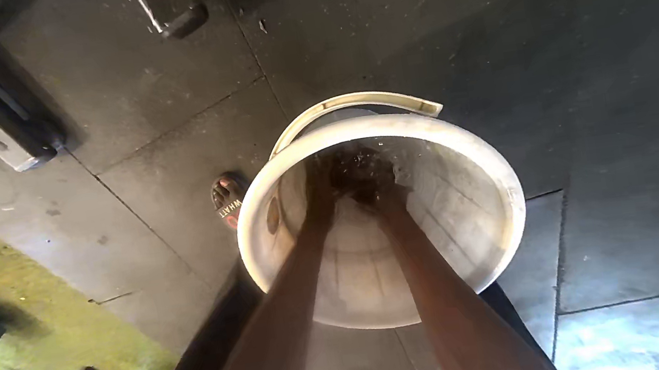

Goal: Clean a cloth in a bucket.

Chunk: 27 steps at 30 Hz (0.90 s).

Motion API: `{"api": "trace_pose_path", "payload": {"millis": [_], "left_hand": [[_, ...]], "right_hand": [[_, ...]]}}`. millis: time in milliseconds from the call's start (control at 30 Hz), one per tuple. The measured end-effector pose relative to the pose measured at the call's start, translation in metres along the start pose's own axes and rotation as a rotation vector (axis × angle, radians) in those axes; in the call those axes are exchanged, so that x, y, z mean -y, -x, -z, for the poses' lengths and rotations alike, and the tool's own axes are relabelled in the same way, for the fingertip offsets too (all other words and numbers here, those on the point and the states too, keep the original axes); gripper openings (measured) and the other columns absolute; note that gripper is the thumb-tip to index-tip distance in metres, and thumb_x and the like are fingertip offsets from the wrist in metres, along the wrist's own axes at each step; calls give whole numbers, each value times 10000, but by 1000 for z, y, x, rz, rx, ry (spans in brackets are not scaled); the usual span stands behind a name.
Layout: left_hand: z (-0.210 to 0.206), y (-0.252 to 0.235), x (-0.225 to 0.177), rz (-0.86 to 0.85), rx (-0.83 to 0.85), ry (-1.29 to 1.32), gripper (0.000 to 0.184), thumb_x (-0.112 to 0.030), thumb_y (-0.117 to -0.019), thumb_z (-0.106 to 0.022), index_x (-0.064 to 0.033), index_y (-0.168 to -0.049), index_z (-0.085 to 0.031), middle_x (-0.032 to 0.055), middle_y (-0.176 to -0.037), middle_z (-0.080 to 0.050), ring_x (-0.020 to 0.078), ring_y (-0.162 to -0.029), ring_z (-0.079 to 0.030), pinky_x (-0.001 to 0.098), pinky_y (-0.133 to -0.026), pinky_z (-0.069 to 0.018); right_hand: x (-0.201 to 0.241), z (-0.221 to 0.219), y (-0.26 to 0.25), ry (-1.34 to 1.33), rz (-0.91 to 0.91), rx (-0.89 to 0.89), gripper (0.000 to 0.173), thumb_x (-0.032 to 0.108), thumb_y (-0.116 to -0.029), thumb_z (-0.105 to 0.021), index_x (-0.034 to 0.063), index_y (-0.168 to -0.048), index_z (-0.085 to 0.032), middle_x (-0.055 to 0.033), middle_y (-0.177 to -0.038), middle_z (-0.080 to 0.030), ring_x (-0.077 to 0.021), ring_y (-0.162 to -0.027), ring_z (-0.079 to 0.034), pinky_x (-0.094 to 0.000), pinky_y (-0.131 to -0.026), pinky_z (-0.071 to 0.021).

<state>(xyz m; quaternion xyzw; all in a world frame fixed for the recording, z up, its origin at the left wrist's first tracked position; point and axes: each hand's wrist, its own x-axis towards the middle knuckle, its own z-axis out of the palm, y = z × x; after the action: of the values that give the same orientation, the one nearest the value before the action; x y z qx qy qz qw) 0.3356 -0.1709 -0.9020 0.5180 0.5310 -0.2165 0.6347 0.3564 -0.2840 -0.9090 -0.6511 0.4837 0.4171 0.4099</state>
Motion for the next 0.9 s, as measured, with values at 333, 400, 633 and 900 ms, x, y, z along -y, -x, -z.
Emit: {"api": "trace_pose_path", "payload": {"millis": [333,400,633,900], "left_hand": [[-14,153,-15,365,184,784,500,-493,-1083,-359,-84,-1206,-618,79,-950,-704,147,-844,-694,308,-762,-591],[-11,166,-29,365,196,817,481,-430,-1103,-333,-56,-1244,-601,121,-1022,-730,171,-858,-717,307,-751,-599],[-5,178,-23,393,180,746,180,-134,-1080,-470,26,-1140,-525,100,-811,-654,220,-758,-695,444,-810,-619],[12,204,-21,206,308,-227,414,-259,-1018,-575,11,-1332,-565,156,-1149,-687,212,-1060,-680,421,-966,-545]], "right_hand": [[4,59,192,514,508,-90,505,261,-957,-653,68,-1403,-519,-187,-1025,-708,-352,-891,-703,-575,-770,-558],[-2,69,221,540,650,-61,474,205,-925,-666,-19,-1333,-576,-213,-1125,-698,-333,-966,-711,-516,-818,-582],[-24,134,274,616,930,154,324,126,-830,-720,-63,-1092,-690,-177,-1002,-716,-216,-910,-701,-340,-834,-587],[26,183,170,640,997,402,292,111,-908,-624,25,-1182,-674,-75,-1140,-703,-134,-1055,-678,-336,-900,-592]]}}
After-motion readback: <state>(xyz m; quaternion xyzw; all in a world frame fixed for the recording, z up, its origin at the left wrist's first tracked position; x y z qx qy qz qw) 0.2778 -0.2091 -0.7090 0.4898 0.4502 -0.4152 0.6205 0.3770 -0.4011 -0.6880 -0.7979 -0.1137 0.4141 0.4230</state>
